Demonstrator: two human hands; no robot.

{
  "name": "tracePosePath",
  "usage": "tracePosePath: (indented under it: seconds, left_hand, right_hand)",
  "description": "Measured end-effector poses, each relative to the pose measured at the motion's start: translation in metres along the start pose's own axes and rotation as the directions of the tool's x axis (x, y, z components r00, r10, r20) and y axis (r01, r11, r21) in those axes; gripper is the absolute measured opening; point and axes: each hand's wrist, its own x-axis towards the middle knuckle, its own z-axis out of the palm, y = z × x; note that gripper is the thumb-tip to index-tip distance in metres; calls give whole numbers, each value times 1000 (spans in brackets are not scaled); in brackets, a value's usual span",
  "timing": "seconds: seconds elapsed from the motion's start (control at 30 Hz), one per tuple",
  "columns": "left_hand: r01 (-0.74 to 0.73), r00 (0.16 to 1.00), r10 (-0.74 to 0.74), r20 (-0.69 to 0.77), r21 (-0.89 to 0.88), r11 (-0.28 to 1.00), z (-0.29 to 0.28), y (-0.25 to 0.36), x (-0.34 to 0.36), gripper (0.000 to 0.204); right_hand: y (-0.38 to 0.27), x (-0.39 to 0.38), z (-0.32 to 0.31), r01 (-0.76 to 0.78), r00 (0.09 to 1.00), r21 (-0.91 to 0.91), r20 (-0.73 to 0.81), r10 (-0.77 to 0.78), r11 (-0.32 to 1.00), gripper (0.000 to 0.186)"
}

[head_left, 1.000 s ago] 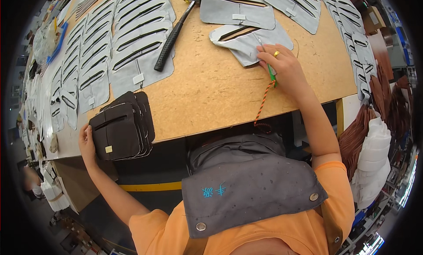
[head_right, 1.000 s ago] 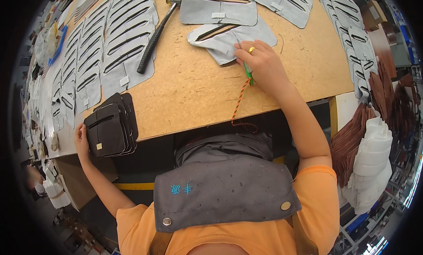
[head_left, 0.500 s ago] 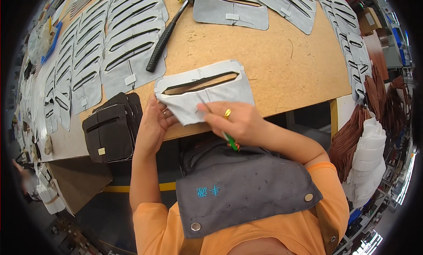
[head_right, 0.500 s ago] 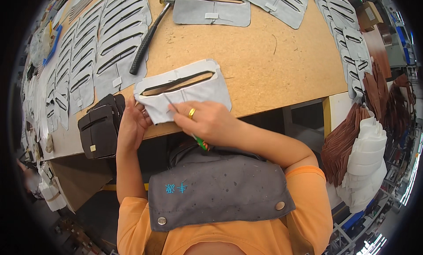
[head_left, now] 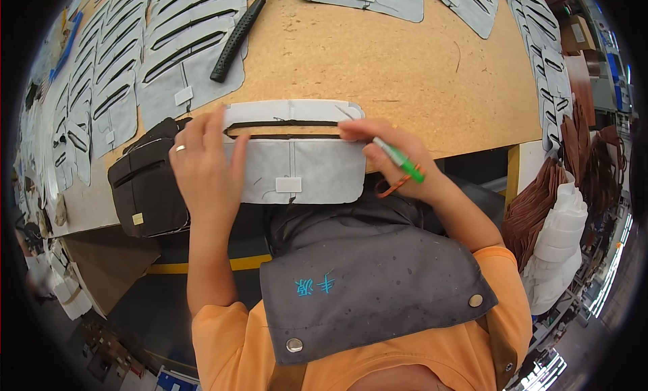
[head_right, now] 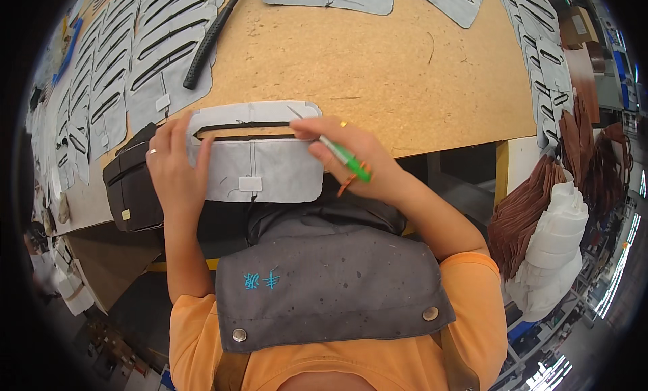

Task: Trim excess material from leather bag components using an awl-like tool.

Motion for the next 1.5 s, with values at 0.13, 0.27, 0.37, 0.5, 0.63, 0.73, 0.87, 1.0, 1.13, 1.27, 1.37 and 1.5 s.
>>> tracePosePath:
  seconds: [0.13, 0.27, 0.37, 0.5, 0.63, 0.73, 0.87, 1.0, 1.13, 1.27, 1.37, 1.5]
  left_hand:
    - [-390, 907, 421, 29, -324, 862, 5, 33, 7, 26]
    - [-527, 790, 612, 29, -478, 703, 30, 45, 20, 24]
    - [-484, 802, 596, 33, -547, 683, 36, 46, 20, 22]
    - [-479, 799, 599, 50, -549, 685, 36, 46, 22, 22]
    - [-473, 794, 604, 70, -553, 686, 38, 43, 22, 21]
    - [-475, 792, 606, 77, -547, 690, 38, 44, 23, 19]
    - [-466, 800, 592, 98, -519, 716, 35, 48, 23, 19]
    - [-432, 817, 565, 121, -521, 736, 35, 47, 21, 20]
    - [-384, 831, 535, 150, -541, 748, 34, 47, 22, 18]
    - [-321, 836, 511, 197, -581, 748, 34, 48, 23, 17]
    - [-280, 855, 472, 213, -577, 767, 34, 51, 24, 18]
    - [-288, 865, 466, 184, -578, 763, 35, 54, 22, 18]
  right_hand:
    - [-3, 9, -16, 97, 987, -63, -122, -104, 993, 22]
    - [-7, 12, -23, -159, 977, 217, -105, 185, 963, 22]
    - [-4, 13, -28, -219, 970, 250, -48, 238, 943, 21]
    - [-3, 23, -31, -263, 961, 230, -20, 274, 937, 22]
    - [-7, 36, -36, -377, 926, 207, 80, 368, 903, 24]
    - [-11, 44, -38, -409, 912, 170, 123, 392, 897, 26]
    - [-13, 52, -42, -425, 895, 80, 183, 406, 902, 28]
    - [-11, 46, -47, -310, 909, -47, 277, 310, 950, 23]
    - [-3, 8, -40, 284, 949, -413, 251, -191, 865, 14]
    - [7, -13, -35, 480, 877, -626, 330, -350, 614, 14]
    - [10, -17, -38, 486, 874, -637, 367, -318, 599, 13]
    - [25, -18, -31, 363, 928, -331, 42, -371, 871, 10]
